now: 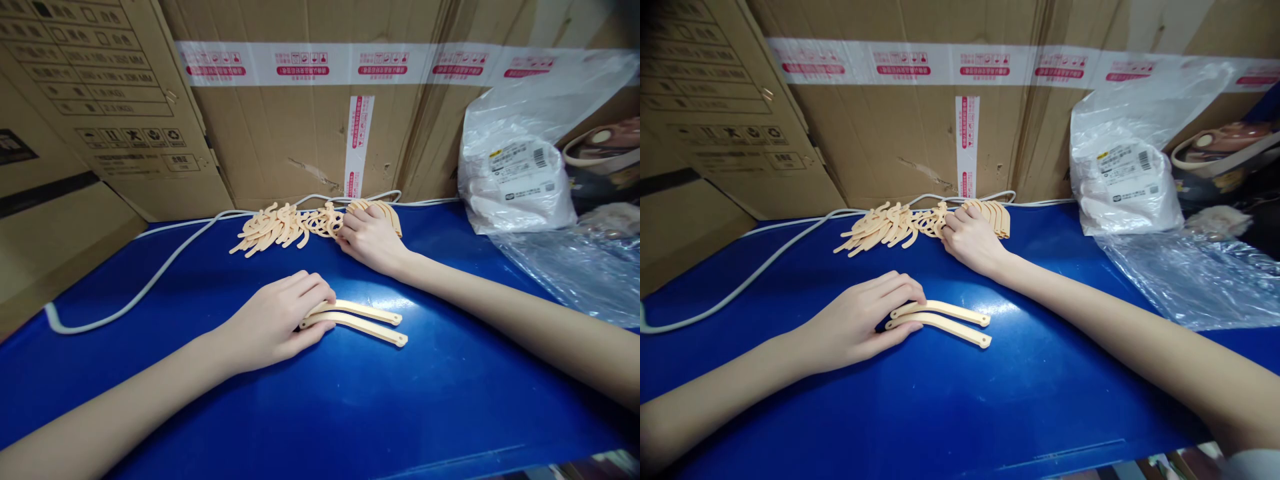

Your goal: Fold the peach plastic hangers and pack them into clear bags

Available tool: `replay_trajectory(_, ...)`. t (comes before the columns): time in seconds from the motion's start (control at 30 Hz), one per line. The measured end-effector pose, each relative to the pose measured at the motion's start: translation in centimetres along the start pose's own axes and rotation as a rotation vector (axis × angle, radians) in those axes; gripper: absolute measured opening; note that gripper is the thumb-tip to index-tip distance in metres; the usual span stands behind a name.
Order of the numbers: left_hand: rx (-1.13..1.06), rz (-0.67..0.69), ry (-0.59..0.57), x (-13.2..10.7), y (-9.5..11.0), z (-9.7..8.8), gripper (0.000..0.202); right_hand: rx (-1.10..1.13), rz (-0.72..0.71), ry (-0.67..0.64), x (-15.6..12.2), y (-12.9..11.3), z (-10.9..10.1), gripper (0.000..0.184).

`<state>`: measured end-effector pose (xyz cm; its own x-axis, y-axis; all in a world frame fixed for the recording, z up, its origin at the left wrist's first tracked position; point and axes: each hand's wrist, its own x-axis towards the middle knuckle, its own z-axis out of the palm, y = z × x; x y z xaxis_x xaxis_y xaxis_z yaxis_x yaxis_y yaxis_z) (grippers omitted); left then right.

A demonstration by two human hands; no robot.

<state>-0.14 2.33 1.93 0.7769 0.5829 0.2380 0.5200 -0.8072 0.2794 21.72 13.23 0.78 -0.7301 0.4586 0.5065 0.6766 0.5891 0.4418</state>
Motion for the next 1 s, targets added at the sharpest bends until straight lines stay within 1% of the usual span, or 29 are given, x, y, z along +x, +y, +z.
replay_trajectory(0.07, 0.001, -0.007, 0.002, 0.0, 0.0, 0.0, 0.014, 0.009, -0.005, 0.006, 0.0, 0.0, 0.1, 0.022)
replay_trajectory(0.27, 0.005, -0.012, 0.001, 0.0, 0.1, 0.0, 0.014, 0.028, -0.004, 0.060, -0.1, 0.1, 0.1, 0.029)
replay_trajectory(0.5, 0.030, -0.037, 0.012, 0.0, 0.4, -0.1, 0.014, 0.090, -0.064, 0.142, -0.3, 0.2, -0.1, 0.030)
replay_trajectory(0.6, -0.008, -0.087, 0.026, -0.3, 0.6, -0.1, 0.014, 0.158, -0.137, 0.198, -0.7, -0.4, -0.8, 0.030)
replay_trajectory(0.7, -0.065, -0.121, 0.018, -0.6, 0.8, -0.3, 0.013, 0.248, -0.222, 0.280, -1.6, -1.5, -2.3, 0.029)
replay_trajectory(0.8, -0.093, -0.123, 0.007, -0.8, 1.0, -0.3, 0.012, 0.297, -0.263, 0.278, -2.9, -2.5, -3.7, 0.027)
replay_trajectory(0.87, -0.092, -0.118, 0.002, -0.9, 1.0, -0.3, 0.012, 0.334, -0.220, 0.249, -3.6, -2.8, -4.2, 0.025)
replay_trajectory(1.0, -0.086, -0.103, -0.012, -1.0, 1.3, -0.2, 0.013, 0.535, 0.004, 0.190, -4.1, -2.7, -4.0, 0.014)
